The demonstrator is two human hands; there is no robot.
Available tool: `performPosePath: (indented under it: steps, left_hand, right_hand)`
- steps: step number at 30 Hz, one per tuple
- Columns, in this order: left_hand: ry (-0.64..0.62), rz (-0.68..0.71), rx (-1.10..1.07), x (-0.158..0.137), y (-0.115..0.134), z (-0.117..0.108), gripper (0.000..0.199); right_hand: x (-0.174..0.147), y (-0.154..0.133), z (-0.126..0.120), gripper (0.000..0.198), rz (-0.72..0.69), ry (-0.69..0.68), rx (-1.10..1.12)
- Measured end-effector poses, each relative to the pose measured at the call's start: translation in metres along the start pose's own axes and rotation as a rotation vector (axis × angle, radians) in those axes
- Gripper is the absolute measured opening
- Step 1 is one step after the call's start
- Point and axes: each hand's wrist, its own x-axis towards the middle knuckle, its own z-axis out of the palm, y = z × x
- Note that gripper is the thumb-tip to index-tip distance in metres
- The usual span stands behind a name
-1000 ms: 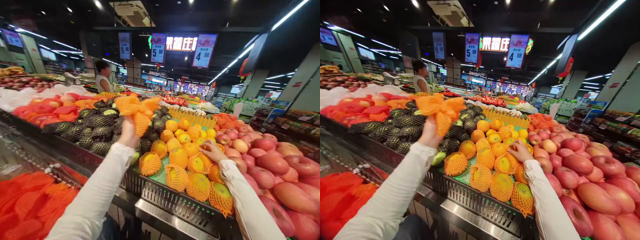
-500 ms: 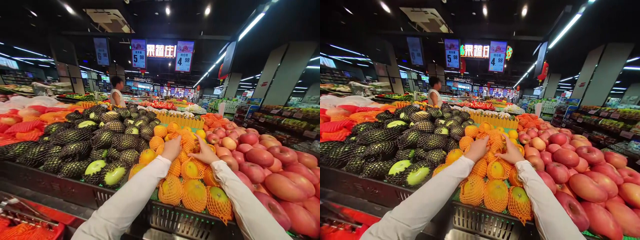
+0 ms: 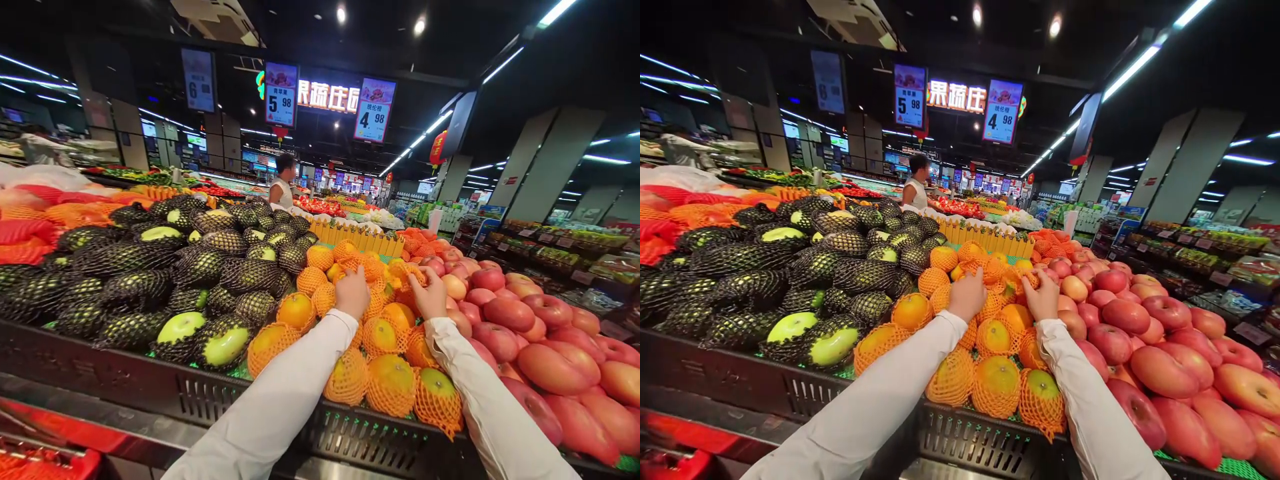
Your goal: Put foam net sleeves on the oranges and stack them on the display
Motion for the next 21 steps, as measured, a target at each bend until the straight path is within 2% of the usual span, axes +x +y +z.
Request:
performPosePath:
  steps: [2,5,7,9,13,15,18,21]
  left_hand:
    - [0.095,-0.054,0.017,-0.004,0.005,-0.003,0.039]
    - [0.278,-0.068,0.024,-0.009,0.008,-0.007,0.038]
    - [0.356,0.001,0.019,-0.010,0.007,-0.009,0.042]
    - [0.393,0.135,0.003,-0.010,0.006,-0.007,0.047]
    - [0.358,0.495,-0.081,-0.009,0.007,-0.001,0.055]
    - [0.313,0.601,-0.115,-0.009,0.007,0.002,0.059]
    - [0.272,0.595,-0.111,-0.007,0.007,0.004,0.053]
    - [0.283,0.454,-0.083,-0.003,0.005,0.005,0.031]
  right_hand:
    - [0.001,-0.001,-0.001,0.051,0.045,0.084,0.013]
    - [0.002,-0.002,0.000,0.053,0.062,0.076,0.006]
    - [0.002,-0.002,0.002,0.054,0.076,0.013,0.010]
    - [0.002,-0.001,0.004,0.054,0.097,-0.045,0.038]
    - [0.002,-0.001,0.005,0.040,0.026,-0.046,0.080]
    - [0.002,-0.001,0.004,0.039,-0.033,-0.037,0.092]
    - [0.002,-0.003,0.004,0.037,-0.072,-0.057,0.122]
    - [0.000,-0.007,0.004,0.030,-0.039,-0.129,0.233]
